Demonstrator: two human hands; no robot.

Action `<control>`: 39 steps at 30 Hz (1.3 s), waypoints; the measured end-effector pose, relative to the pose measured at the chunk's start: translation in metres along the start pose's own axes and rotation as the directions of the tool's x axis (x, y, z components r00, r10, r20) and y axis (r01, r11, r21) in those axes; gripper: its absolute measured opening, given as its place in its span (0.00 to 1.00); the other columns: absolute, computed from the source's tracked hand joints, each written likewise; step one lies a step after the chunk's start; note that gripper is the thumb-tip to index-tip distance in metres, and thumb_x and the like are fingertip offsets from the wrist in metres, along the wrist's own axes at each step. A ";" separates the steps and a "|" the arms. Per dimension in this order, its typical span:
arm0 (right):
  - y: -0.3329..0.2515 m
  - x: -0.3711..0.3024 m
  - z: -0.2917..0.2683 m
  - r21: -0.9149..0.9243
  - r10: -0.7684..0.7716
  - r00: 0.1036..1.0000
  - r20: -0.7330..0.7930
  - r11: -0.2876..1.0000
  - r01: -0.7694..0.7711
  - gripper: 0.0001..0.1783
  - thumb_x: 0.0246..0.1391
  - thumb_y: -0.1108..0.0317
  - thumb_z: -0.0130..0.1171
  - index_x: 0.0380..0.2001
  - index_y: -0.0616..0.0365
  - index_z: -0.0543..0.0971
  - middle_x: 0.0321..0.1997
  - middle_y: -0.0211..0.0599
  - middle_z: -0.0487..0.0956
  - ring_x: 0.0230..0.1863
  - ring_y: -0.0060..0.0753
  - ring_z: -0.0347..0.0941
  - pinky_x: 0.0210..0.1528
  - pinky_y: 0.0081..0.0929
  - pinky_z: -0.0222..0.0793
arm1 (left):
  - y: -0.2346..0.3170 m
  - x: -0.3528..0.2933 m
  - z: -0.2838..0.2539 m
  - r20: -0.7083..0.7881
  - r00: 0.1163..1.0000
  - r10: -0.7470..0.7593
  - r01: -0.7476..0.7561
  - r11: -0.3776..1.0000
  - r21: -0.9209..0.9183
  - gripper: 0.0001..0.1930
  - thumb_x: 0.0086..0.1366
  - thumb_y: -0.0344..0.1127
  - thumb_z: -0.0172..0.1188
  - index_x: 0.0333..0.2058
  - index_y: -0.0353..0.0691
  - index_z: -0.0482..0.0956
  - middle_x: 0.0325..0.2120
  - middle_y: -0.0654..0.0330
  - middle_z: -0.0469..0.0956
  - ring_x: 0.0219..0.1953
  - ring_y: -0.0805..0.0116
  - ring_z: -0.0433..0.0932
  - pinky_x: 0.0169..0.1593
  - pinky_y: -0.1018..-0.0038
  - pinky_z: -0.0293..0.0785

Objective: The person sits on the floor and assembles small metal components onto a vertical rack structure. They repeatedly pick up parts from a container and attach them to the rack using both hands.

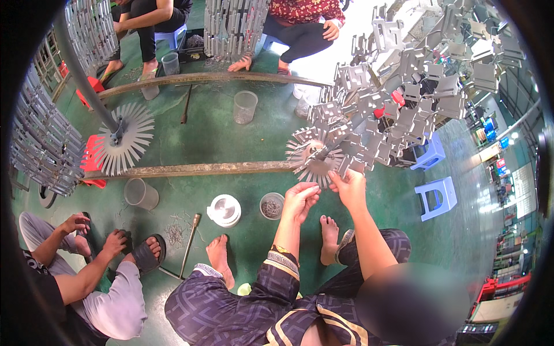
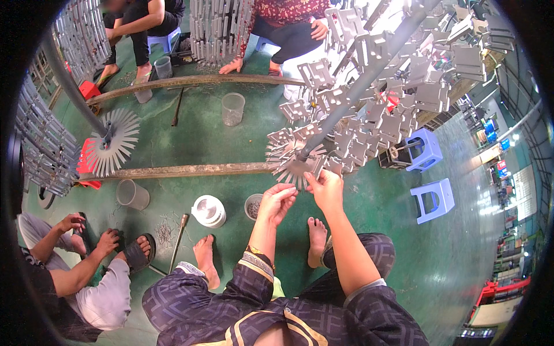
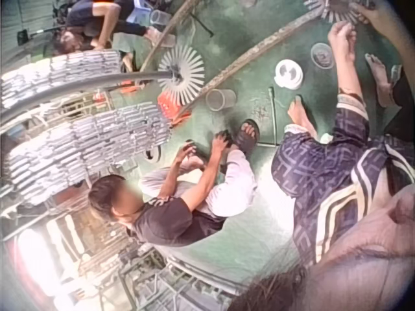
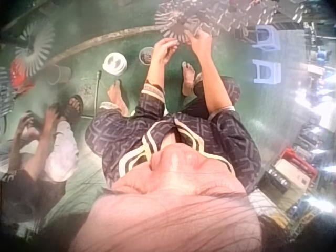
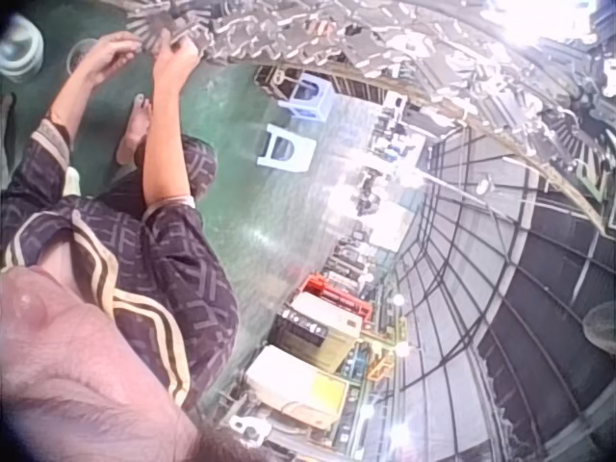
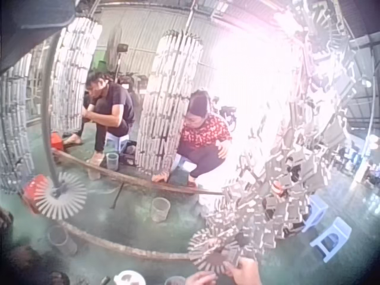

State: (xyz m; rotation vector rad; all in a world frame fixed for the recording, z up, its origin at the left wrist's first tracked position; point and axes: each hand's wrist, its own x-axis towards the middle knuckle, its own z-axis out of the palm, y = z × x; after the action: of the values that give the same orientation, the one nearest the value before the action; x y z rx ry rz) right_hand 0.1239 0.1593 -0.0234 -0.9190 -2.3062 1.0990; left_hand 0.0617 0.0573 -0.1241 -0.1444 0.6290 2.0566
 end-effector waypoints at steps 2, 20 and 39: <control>-0.002 -0.001 0.000 0.035 0.001 1.000 0.017 0.999 -0.001 0.10 0.47 0.67 0.61 0.28 0.63 0.79 0.16 0.34 0.76 0.18 0.21 0.74 0.20 0.19 0.69 | 0.002 0.001 0.002 -0.002 1.000 -0.013 0.013 1.000 -0.027 0.06 0.53 0.23 0.59 0.32 0.33 0.76 0.24 0.57 0.78 0.22 0.76 0.76 0.25 0.86 0.74; 0.008 0.005 -0.001 0.197 0.128 0.979 0.158 0.968 -0.158 0.11 0.48 0.66 0.61 0.30 0.65 0.78 0.21 0.35 0.77 0.20 0.22 0.74 0.20 0.19 0.70 | 0.001 0.009 0.001 0.007 0.994 -0.107 0.108 0.988 -0.107 0.04 0.54 0.22 0.56 0.31 0.32 0.75 0.23 0.57 0.77 0.21 0.76 0.76 0.24 0.87 0.74; 0.014 0.002 0.009 0.246 0.100 0.990 0.098 0.962 -0.121 0.06 0.45 0.76 0.61 0.28 0.65 0.77 0.21 0.36 0.77 0.20 0.22 0.74 0.20 0.18 0.70 | -0.017 0.009 0.006 -0.057 0.989 0.134 -0.128 0.987 0.099 0.07 0.55 0.26 0.60 0.32 0.31 0.74 0.25 0.56 0.78 0.24 0.73 0.77 0.27 0.84 0.76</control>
State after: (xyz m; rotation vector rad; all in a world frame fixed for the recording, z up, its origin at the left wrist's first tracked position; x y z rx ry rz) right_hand 0.1224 0.1622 -0.0400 -0.9255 -2.1361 1.4648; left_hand 0.0716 0.0747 -0.1284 -0.1156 0.7929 2.1498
